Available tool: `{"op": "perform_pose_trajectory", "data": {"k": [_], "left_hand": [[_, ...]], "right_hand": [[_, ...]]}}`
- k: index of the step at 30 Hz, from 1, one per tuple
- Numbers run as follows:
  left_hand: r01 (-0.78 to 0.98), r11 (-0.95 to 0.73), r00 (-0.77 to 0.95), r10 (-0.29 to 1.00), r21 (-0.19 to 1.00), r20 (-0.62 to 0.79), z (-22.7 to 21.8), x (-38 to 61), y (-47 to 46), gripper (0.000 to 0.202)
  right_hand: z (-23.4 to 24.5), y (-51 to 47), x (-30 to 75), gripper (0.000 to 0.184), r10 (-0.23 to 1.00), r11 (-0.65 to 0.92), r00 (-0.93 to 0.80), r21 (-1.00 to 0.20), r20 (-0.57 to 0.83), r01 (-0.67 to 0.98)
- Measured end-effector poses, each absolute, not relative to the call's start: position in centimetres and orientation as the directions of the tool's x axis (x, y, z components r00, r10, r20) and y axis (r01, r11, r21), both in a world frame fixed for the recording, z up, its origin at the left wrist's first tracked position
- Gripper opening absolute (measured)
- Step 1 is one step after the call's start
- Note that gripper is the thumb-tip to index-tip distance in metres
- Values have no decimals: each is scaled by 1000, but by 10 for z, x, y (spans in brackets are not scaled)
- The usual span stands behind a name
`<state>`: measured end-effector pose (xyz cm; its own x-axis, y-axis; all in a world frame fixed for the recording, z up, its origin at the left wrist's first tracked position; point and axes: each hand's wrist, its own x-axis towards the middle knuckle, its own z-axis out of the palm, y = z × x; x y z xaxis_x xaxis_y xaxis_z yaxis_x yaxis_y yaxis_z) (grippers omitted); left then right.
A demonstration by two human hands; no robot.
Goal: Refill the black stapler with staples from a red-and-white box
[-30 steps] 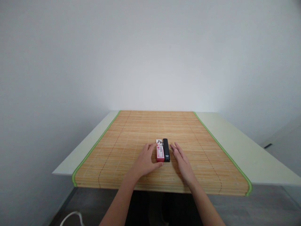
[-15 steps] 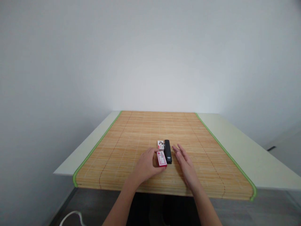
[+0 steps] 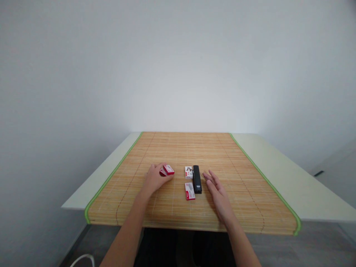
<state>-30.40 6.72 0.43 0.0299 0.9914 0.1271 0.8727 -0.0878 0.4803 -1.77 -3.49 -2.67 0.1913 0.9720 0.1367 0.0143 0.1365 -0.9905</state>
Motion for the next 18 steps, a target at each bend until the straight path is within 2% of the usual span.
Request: {"op": "perform_pose_trajectory", "data": {"k": [5,11,14,16,18], "left_hand": [[928,-20,-15,996,371,91,10,-315,52,85],[973,102,-103,995,207,-6,19,-323,26,89],[969,64,-78,996,238,50,16,-308,33,92],[953,-14,-19,994,301,107,8,-294,42,85],[945,-98,48,985,312,166,-3,-281,53,77]], "right_hand": [[-30,-34,-18,56,968,157,197,-988,156,11],[-33,-32,-18,56,968,160,199,-987,152,-26],[-34,-32,-18,56,970,149,204,-987,134,-60],[-33,-33,-18,57,973,140,195,-988,124,-71],[-33,-33,-19,57,975,139,187,-987,124,-74]]}}
